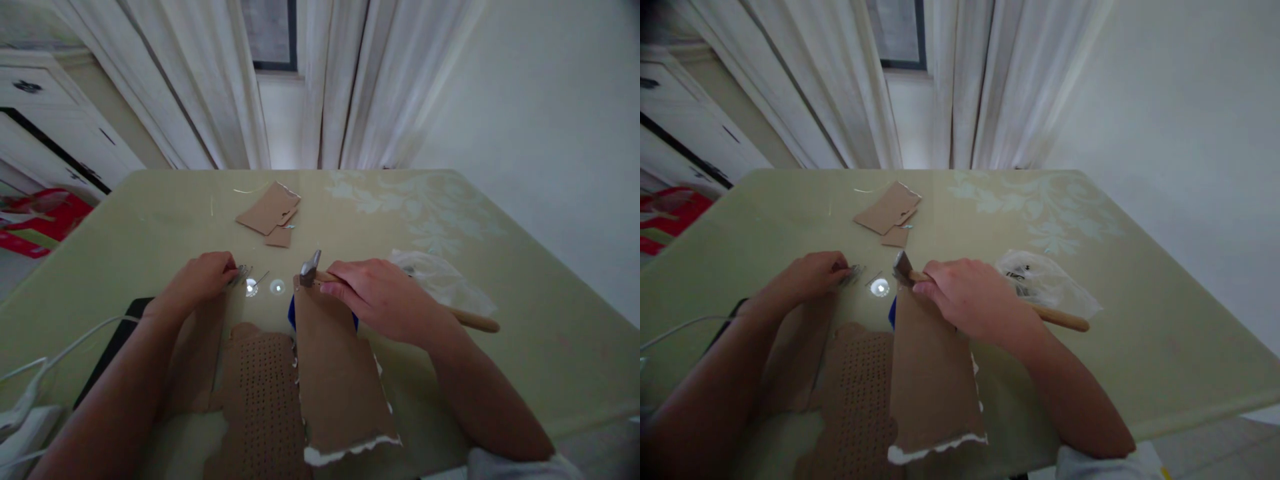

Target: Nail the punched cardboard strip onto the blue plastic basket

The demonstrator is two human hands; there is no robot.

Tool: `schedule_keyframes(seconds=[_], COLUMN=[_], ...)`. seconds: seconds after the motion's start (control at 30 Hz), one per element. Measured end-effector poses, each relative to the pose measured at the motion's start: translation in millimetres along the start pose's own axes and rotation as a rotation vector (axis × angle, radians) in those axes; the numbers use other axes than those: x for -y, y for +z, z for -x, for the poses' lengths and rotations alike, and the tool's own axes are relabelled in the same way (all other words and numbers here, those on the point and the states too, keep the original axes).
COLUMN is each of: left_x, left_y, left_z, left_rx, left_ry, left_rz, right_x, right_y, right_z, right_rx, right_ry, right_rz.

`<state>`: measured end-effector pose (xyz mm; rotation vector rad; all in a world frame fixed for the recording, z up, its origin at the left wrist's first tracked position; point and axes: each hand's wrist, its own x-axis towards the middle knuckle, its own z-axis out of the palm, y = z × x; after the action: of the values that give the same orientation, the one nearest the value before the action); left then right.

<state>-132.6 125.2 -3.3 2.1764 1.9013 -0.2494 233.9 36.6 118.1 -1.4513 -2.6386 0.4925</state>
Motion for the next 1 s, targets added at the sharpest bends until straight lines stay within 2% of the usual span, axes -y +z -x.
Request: schedule_keyframes(seconds=[0.2, 0.37, 0.5, 0.57, 0.67, 0.73, 0.87, 1.0], left_x=[-6, -10, -16, -27, -57, -80, -110, -114], left_y=[0.2, -0.8, -12.9, -23.7, -37.9, -42.1, -38.9, -34.6], left_z=[4, 4, 10, 18, 36, 48, 59, 58], left_rx=[0.009, -0.004, -0.053, -0.140, -0.343, -0.400, -0.356, -0.274], left_ry=[-0.017, -0.019, 0.003, 0.055, 0.198, 0.287, 0.418, 0.481], left_rz=[-0.005, 0.012, 0.032, 0.149, 0.554, 0.792, 1.031, 1.080], right_x=[1, -2, -3, -2, -3, -5, -9, -11], right_y=[-5, -6, -8, -8, -8, -6, 0, 2], right_z=[0, -1, 0, 0, 0, -1, -5, -8], right_rx=[0.038, 0.014, 0.009, 0.019, 0.031, 0.039, 0.060, 0.071], right_ry=[0.035, 0.032, 0.034, 0.030, 0.028, 0.029, 0.018, 0.035], right_rz=[-0.014, -0.019, -0.016, -0.004, 0.017, 0.027, 0.039, 0.046])
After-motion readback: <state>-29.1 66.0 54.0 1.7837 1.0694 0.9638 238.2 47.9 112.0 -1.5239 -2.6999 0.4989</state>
